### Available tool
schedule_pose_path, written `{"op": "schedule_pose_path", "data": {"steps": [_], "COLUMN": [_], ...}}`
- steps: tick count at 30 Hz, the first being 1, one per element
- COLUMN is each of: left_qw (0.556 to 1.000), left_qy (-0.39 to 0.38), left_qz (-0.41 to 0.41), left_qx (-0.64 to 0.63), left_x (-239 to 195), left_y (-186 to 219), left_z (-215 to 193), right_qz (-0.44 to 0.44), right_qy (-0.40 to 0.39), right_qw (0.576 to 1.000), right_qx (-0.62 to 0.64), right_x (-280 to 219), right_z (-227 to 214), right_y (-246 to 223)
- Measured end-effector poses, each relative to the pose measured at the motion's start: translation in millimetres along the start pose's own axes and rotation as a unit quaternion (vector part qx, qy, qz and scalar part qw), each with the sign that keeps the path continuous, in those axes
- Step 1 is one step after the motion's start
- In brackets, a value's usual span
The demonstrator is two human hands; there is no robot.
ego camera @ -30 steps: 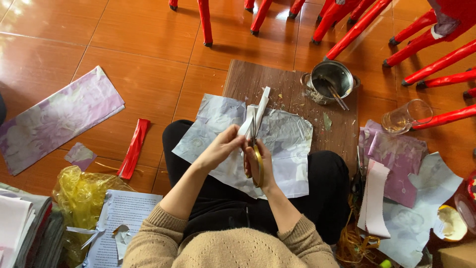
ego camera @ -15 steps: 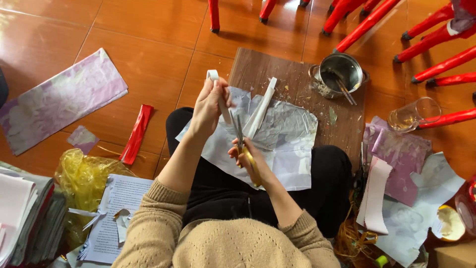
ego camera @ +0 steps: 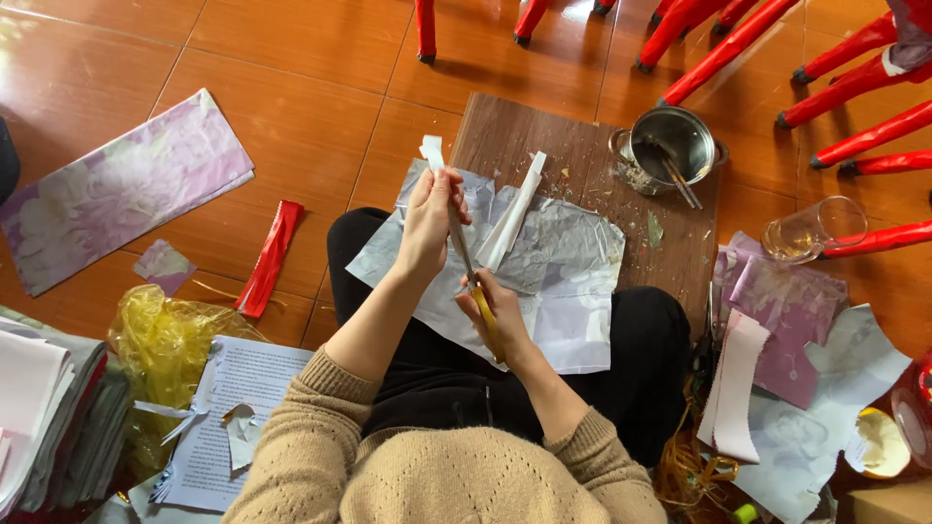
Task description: Cutting and organizing paper and foil materials using scissors on the floor
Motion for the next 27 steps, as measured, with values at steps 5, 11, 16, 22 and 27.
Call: {"op": "schedule_pose_path", "data": {"steps": [5, 11, 16, 22, 27], "left_qw": [1.0, 1.0, 0.999, 0.999, 1.0], "left_qy": [0.027, 0.016, 0.02, -0.001, 0.002], "left_qz": [0.004, -0.009, 0.007, -0.02, 0.003], "left_qx": [-0.013, -0.024, -0.039, -0.051, -0.031], "left_x": [0.8, -8.7, 0.4, -6.1, 6.6], "left_y": [16.3, -4.4, 15.9, 2.3, 16.5], "left_z": [5.6, 8.4, 9.6, 12.4, 7.3], "right_qz": [0.001, 0.016, 0.011, 0.021, 0.016], "right_qy": [-0.007, 0.004, 0.022, 0.036, 0.028], "right_qw": [1.0, 1.0, 0.999, 0.998, 0.997], "right_qx": [0.018, -0.016, 0.04, 0.042, 0.068], "right_x": [4.1, 6.5, 4.1, 11.1, 7.3], "right_z": [-1.1, 2.3, -6.9, 0.2, -1.7], "right_y": [1.1, 6.1, 2.3, 16.2, 29.5]}}
Point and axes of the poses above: each hand's wrist, its own x-axis towards the middle knuckle, its own z-axis out of the palm, y = z × x, the point moved 7 cm from there along x, towards the middle knuckle, and after that the axes turned 13 degrees about y, right-handed, at the moved point
